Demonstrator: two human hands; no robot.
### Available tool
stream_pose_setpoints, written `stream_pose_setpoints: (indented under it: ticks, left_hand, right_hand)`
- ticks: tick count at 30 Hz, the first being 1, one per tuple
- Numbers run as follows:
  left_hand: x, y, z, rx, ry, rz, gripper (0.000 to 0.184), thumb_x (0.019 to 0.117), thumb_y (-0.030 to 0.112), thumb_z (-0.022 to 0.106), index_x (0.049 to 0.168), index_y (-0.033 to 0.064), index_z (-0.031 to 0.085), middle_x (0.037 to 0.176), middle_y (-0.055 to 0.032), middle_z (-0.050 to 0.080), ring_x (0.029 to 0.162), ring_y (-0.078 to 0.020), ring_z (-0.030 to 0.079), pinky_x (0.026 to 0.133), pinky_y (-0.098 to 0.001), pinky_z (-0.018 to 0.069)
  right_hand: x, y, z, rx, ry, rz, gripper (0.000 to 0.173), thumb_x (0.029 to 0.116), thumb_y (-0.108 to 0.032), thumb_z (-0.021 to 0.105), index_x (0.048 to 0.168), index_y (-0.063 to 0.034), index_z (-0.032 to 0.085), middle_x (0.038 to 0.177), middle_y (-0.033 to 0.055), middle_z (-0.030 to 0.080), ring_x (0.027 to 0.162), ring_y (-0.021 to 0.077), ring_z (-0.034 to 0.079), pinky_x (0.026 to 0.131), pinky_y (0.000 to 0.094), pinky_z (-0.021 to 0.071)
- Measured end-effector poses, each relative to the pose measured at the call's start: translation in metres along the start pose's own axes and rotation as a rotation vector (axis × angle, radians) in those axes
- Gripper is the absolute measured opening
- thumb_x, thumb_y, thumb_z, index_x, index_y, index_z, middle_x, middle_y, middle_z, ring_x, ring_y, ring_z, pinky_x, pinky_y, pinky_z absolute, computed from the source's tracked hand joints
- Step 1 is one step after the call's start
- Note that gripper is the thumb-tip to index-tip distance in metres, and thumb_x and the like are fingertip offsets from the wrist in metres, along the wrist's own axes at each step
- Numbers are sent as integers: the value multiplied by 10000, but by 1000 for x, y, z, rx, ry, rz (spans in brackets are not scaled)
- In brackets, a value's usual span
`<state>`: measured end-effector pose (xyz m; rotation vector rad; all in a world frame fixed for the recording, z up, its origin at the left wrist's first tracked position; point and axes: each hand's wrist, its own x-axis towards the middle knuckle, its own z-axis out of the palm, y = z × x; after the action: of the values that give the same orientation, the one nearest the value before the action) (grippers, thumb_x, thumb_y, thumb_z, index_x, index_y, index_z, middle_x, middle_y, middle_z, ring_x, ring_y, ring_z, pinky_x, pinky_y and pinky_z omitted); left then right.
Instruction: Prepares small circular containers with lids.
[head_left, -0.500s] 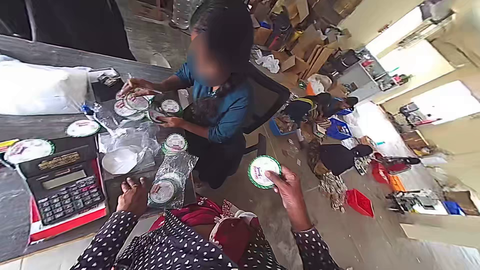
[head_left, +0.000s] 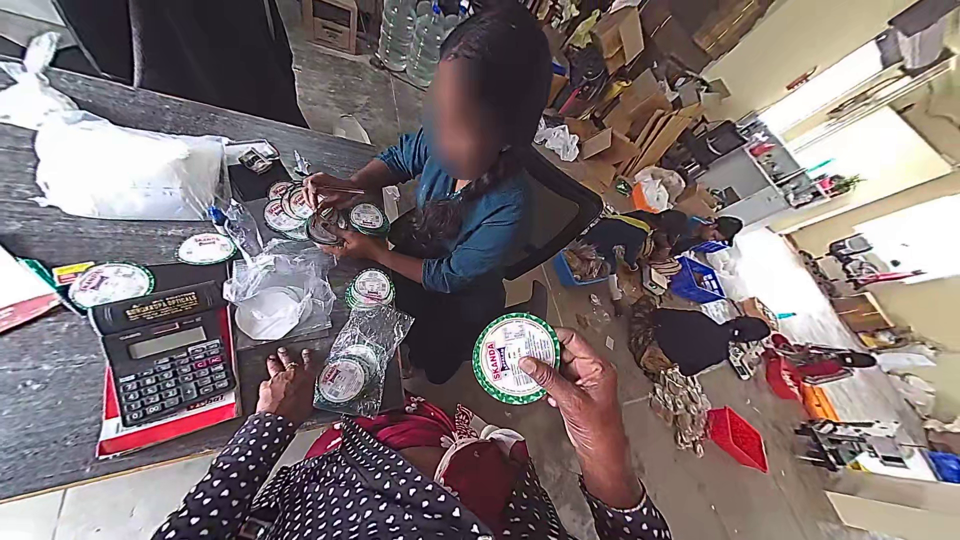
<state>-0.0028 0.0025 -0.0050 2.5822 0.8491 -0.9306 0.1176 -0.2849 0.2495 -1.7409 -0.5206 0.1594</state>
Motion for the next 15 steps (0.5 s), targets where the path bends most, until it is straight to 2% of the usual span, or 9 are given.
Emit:
stream_pose_setpoints:
  ticks: [3, 6, 8, 13, 15]
  left_hand:
    - [-1, 1, -1, -4, -3, 1, 1110, 782, 116, 848, 1619, -22, 132, 1633, -378, 123, 1471, -562, 275, 967, -573, 529]
    - [-2, 1, -1, -6, 3, 2, 1095, 790, 112, 841, 1619, -19, 138, 1629, -382, 130, 1471, -561, 274, 974, -575, 523]
    - [-2, 2, -2, -3, -1, -1, 1097, 788, 107, 839, 1620, -18, 134, 1629, -381, 132, 1474, -555, 275, 975, -563, 526]
    - [-1, 2, -3, 1, -12, -4, 1102, 788, 109, 840, 1622, -16, 129, 1637, -373, 113, 1483, -549, 260, 993, -563, 515]
    - [0, 0, -2, -4, -6, 15, 1091, 786, 84, 826, 1622, -13, 133, 1623, -388, 143, 1460, -572, 291, 992, -593, 510]
  right_hand:
    - [0, -1, 1, -12, -4, -11, 242, 895, -23, 713, 1124, 19, 649, 928, 32, 756, 734, 34, 703, 549, 149, 546]
    - [-1, 1, 2, -51, -16, -20, 133, 977, -52, 621, 1088, 6, 666, 889, -2, 731, 666, -3, 655, 503, 127, 499]
    - [-2, 2, 2, -57, -26, -16, 140, 1006, -57, 573, 1077, 7, 676, 882, -2, 720, 635, -7, 631, 486, 127, 484]
    - [-2, 3, 5, -60, -33, -46, 145, 1018, -57, 554, 1070, 9, 673, 869, -15, 709, 629, -13, 621, 488, 127, 486]
    - [-1, 2, 6, -60, -37, -57, 142, 1018, -46, 550, 1072, 15, 667, 873, -16, 715, 638, -12, 633, 498, 127, 501]
